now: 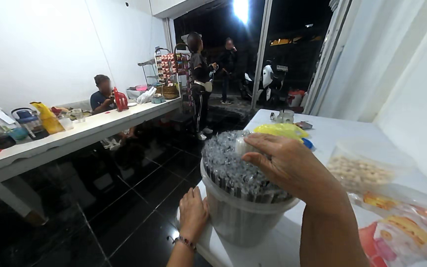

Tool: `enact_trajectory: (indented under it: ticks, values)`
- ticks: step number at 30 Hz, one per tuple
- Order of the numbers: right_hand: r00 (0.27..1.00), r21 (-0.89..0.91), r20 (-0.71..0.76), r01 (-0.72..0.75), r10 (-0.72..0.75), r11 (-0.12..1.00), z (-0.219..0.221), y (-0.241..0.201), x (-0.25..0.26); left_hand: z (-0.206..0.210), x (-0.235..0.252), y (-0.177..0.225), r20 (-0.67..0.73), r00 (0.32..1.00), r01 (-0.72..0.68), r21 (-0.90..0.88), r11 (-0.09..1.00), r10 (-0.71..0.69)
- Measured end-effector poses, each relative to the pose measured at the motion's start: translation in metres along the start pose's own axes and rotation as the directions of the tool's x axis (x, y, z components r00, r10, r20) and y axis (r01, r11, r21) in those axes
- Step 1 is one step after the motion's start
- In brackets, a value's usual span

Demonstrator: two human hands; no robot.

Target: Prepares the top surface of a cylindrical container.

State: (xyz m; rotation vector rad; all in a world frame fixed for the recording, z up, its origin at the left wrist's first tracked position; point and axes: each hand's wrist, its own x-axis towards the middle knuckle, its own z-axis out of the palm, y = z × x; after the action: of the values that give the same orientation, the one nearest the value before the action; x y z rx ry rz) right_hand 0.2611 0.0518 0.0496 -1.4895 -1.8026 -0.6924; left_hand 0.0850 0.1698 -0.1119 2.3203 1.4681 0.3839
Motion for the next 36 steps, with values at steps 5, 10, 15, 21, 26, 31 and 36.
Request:
enact_trajectory:
  ticks: [5,10,15,21,26,31,36]
  values:
    - [1.0,-0.007,0.001,-0.001,0.001,1.0,-0.0003,-0.0011,0.0003,0.0013,0.0,-0.0008,-0.012,1.0,-0.004,-0.001,1.0,0.004]
    - [1.0,0.002,0.008,-0.008,0.008,1.0,-0.0006,-0.0017,0.0001,0.0026,0.0008,-0.0024,-0.019,1.0,-0.015,-0.012,1.0,0.015]
    - [1.0,0.008,0.019,-0.013,0.013,1.0,0.0,-0.001,0.0002,0.002,0.0006,-0.0015,-0.011,1.0,-0.014,-0.002,1.0,0.014]
    - [0.999,0.007,0.007,-0.041,0.041,0.999,-0.0006,-0.0016,0.0021,0.0023,0.0007,-0.0018,-0.016,1.0,-0.013,0.001,1.0,0.013]
    - [0.996,-0.018,0.059,-0.071,0.072,0.997,0.002,-0.0012,0.0009,0.0022,0.0002,-0.0019,-0.014,1.0,-0.011,0.015,1.0,0.011]
    - [0.992,-0.013,0.1,-0.077,0.078,0.997,0.0006,-0.0011,-0.0001,0.0019,0.0005,0.0009,0.001,0.999,0.042,0.08,0.996,-0.042]
    - [0.989,-0.025,0.114,-0.09,0.093,0.996,-0.0006,-0.0019,0.0004,-0.0014,-0.0007,0.0043,0.026,0.997,0.072,0.062,0.995,-0.074]
